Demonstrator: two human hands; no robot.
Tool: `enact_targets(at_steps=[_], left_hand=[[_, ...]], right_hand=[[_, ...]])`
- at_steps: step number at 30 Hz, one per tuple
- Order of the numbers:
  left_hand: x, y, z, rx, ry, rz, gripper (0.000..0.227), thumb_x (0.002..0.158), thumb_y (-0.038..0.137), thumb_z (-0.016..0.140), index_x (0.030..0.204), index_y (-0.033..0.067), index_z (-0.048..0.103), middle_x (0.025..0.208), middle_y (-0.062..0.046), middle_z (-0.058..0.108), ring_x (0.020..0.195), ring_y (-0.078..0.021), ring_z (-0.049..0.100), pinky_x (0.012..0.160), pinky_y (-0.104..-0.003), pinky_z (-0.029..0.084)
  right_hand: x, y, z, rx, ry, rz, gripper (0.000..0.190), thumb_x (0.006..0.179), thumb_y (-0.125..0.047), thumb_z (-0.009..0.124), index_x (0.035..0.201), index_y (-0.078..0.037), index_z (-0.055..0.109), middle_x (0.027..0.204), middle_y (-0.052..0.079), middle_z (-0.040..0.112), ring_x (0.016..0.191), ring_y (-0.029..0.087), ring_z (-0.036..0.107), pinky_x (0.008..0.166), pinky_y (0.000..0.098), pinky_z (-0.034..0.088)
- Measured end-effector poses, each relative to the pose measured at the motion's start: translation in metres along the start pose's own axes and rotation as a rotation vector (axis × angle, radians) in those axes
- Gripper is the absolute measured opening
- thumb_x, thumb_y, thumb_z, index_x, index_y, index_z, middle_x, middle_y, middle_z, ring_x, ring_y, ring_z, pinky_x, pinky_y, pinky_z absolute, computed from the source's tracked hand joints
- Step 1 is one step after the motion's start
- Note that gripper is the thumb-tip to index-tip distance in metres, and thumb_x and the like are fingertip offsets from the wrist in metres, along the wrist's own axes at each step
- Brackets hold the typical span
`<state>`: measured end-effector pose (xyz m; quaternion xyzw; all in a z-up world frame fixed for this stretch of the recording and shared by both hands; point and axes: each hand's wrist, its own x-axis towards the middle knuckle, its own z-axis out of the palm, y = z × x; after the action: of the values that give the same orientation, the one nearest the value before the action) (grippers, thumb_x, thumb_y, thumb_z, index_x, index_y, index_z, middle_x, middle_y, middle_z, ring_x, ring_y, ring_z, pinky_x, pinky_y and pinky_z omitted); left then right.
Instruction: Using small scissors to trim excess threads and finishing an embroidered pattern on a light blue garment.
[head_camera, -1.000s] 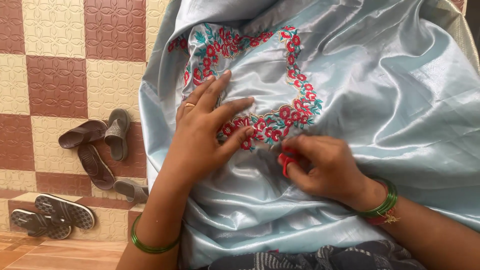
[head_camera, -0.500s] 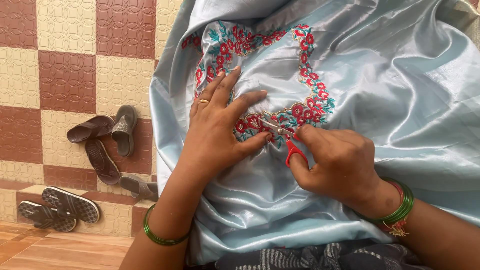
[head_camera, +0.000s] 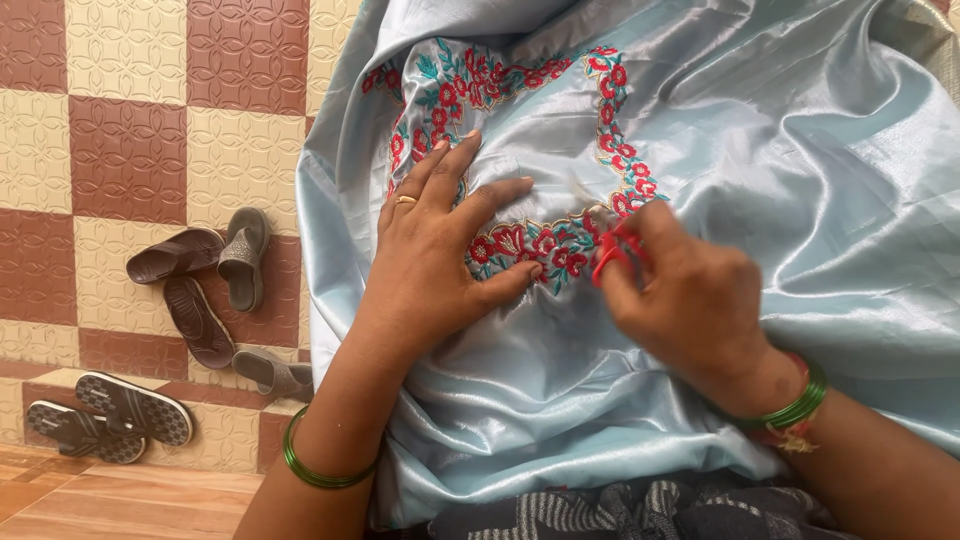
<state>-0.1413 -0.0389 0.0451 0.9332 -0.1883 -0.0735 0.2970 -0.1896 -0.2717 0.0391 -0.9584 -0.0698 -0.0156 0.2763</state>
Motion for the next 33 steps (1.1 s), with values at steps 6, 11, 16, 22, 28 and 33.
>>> enact_targets(at_steps=[6, 11, 16, 22, 28, 33], left_hand=[[0.001, -0.001, 0.000, -0.013, 0.000, -0.007, 0.071, 0.072, 0.045, 0.086, 0.136, 0.0255, 0.064, 0.159, -0.015, 0.041, 0.149, -0.0408, 0.033, 0.119, -0.056, 0.026], [0.000, -0.003, 0.000, -0.002, -0.002, -0.008, 0.073, 0.071, 0.046, 0.087, 0.137, 0.0249, 0.064, 0.159, -0.016, 0.041, 0.148, -0.0410, 0.033, 0.119, -0.056, 0.027], [0.002, -0.002, 0.001, -0.012, 0.003, -0.008, 0.072, 0.071, 0.044, 0.087, 0.137, 0.0248, 0.064, 0.158, -0.015, 0.042, 0.148, -0.0409, 0.034, 0.119, -0.056, 0.027], [0.001, -0.004, 0.000, -0.030, -0.005, 0.003, 0.071, 0.072, 0.044, 0.087, 0.137, 0.0247, 0.064, 0.159, -0.015, 0.043, 0.148, -0.0407, 0.034, 0.119, -0.055, 0.029], [0.001, -0.004, 0.000, -0.020, -0.011, -0.012, 0.071, 0.071, 0.044, 0.087, 0.136, 0.0252, 0.064, 0.158, -0.015, 0.042, 0.148, -0.0410, 0.033, 0.118, -0.056, 0.028], [-0.001, -0.005, 0.001, -0.024, 0.006, 0.019, 0.070, 0.073, 0.044, 0.087, 0.136, 0.0246, 0.065, 0.158, -0.015, 0.042, 0.147, -0.0414, 0.034, 0.118, -0.056, 0.028]], right_hand=[[0.000, -0.002, -0.008, 0.157, -0.101, 0.135, 0.022, 0.084, -0.019, 0.076, 0.097, -0.008, 0.063, 0.058, 0.006, 0.061, 0.049, 0.023, 0.064, 0.047, 0.0378, 0.047], [0.000, -0.011, 0.002, 0.320, -0.251, 0.176, 0.029, 0.077, -0.019, 0.077, 0.099, -0.008, 0.060, 0.054, 0.007, 0.059, 0.044, 0.020, 0.061, 0.046, 0.0363, 0.046], [0.003, -0.009, 0.012, 0.299, -0.218, 0.062, 0.026, 0.082, -0.018, 0.077, 0.096, -0.007, 0.059, 0.067, 0.010, 0.068, 0.058, 0.027, 0.070, 0.053, 0.0395, 0.051], [0.002, -0.002, 0.018, 0.453, -0.252, 0.070, 0.025, 0.084, -0.012, 0.074, 0.099, -0.003, 0.056, 0.079, 0.011, 0.076, 0.073, 0.023, 0.076, 0.060, 0.0350, 0.057], [-0.003, 0.021, 0.029, 0.785, -0.358, 0.360, 0.021, 0.091, -0.009, 0.073, 0.101, -0.003, 0.056, 0.070, 0.004, 0.071, 0.067, 0.002, 0.058, 0.055, 0.0221, 0.044], [0.012, 0.046, 0.006, 1.003, -0.165, 0.455, 0.018, 0.096, -0.008, 0.070, 0.106, -0.004, 0.056, 0.072, -0.003, 0.060, 0.063, 0.000, 0.049, 0.054, 0.0196, 0.035]])
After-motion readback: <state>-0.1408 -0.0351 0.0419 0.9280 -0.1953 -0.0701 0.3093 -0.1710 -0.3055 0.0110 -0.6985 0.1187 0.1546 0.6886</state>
